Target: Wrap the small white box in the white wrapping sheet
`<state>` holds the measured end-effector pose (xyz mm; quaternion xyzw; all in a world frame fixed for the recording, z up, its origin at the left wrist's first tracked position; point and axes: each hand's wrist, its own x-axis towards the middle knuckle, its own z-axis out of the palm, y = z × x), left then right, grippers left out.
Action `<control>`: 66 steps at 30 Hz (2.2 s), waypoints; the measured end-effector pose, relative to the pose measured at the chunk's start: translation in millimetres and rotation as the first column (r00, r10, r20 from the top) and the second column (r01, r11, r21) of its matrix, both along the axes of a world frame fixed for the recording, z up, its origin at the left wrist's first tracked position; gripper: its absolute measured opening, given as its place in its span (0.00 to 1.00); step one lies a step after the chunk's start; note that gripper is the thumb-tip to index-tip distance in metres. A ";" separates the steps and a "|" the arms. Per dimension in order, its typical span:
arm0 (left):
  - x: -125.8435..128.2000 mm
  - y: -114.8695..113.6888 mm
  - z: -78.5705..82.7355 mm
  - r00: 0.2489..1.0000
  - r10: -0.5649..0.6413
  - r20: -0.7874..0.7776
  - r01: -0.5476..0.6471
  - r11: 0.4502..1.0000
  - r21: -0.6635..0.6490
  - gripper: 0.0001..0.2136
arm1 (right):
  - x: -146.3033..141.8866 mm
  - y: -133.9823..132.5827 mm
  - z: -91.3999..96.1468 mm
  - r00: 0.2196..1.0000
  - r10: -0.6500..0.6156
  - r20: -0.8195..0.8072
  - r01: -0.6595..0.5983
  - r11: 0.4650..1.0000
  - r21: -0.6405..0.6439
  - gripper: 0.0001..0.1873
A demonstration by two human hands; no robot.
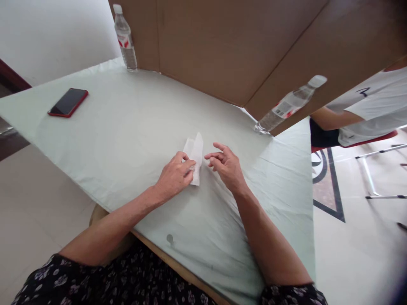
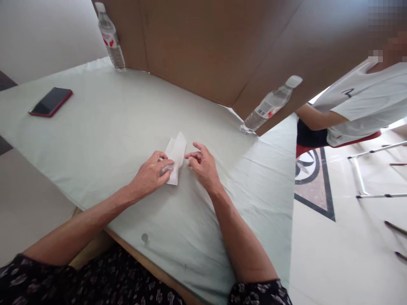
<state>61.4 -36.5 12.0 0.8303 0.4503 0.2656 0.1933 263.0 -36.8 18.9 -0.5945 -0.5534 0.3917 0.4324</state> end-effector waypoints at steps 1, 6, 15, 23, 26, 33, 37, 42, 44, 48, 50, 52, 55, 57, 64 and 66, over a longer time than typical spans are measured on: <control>-0.3 0.5 -0.7 1.000 0.000 0.004 0.000 1.000 0.004 0.13 | 1.8 2.9 -0.8 0.999 -0.033 -0.012 0.032 0.996 -0.078 0.33; -0.7 0.4 -3.4 1.000 0.005 0.029 -0.006 1.000 0.024 0.12 | -4.9 20.8 -6.2 0.998 -0.044 -0.037 0.031 0.955 -0.295 0.41; -3.0 -1.1 -6.3 0.998 -0.045 0.040 0.040 0.993 0.108 0.15 | -19.3 58.9 -14.0 0.992 -0.019 -0.123 -0.010 0.973 -0.231 0.33; -2.1 -1.0 -7.1 0.997 -0.083 0.001 0.081 0.980 0.181 0.13 | -19.6 65.2 -20.9 0.985 0.066 -0.161 -0.092 0.983 -0.159 0.13; -2.8 -0.2 -6.3 0.995 -0.095 0.005 0.093 0.987 0.132 0.13 | -22.4 59.7 -19.8 0.971 0.059 -0.233 -0.085 0.991 -0.105 0.11; -3.6 0.2 -2.7 0.996 -0.071 0.047 0.070 0.997 0.013 0.13 | -33.0 52.7 -19.7 0.904 0.059 -0.424 -0.118 0.986 -0.114 0.15; -4.3 1.3 -2.1 0.997 -0.053 0.054 0.056 0.997 -0.055 0.14 | -37.4 51.8 -20.5 0.868 0.059 -0.493 -0.142 0.981 -0.133 0.17; -4.8 2.8 -2.4 0.996 -0.056 0.069 0.061 0.995 -0.073 0.15 | -40.7 48.2 -16.7 0.848 0.083 -0.524 -0.168 0.979 -0.117 0.19; -4.5 2.2 -2.7 0.996 -0.050 0.070 0.055 0.996 -0.069 0.14 | -42.1 45.8 -14.3 0.841 0.080 -0.536 -0.164 0.980 -0.111 0.20; -3.2 -3.1 -3.3 0.995 0.018 0.101 -0.011 0.997 -0.077 0.13 | -45.1 37.6 -9.2 0.847 0.079 -0.526 -0.139 0.987 -0.075 0.21; -2.0 -6.6 -4.4 0.988 0.088 0.125 -0.079 0.994 -0.069 0.10 | -46.4 32.1 -6.9 0.861 0.095 -0.500 -0.138 0.989 -0.050 0.21; -0.4 -9.6 -6.4 0.975 0.169 0.145 -0.163 0.985 -0.048 0.07 | -47.1 25.5 -4.8 0.882 0.120 -0.456 -0.147 0.989 -0.024 0.22; 1.7 -11.5 -10.5 0.949 0.264 0.175 -0.261 0.965 -0.041 0.09 | -47.6 13.5 -2.2 0.920 0.134 -0.367 -0.140 0.990 0.010 0.20; 2.0 -11.1 -13.0 0.936 0.291 0.199 -0.288 0.957 -0.043 0.13 | -48.1 3.5 -1.4 0.948 0.128 -0.293 -0.124 0.992 0.030 0.18; -4.9 -7.2 -13.7 0.956 0.172 0.237 -0.166 0.985 -0.047 0.23 | -49.5 -32.6 -12.5 0.990 0.111 0.083 -0.131 0.944 0.303 0.07; -7.0 -5.7 -12.4 0.969 0.111 0.221 -0.101 0.993 -0.058 0.16 | -47.1 -38.7 -19.2 0.980 0.110 0.166 -0.166 0.911 0.378 0.09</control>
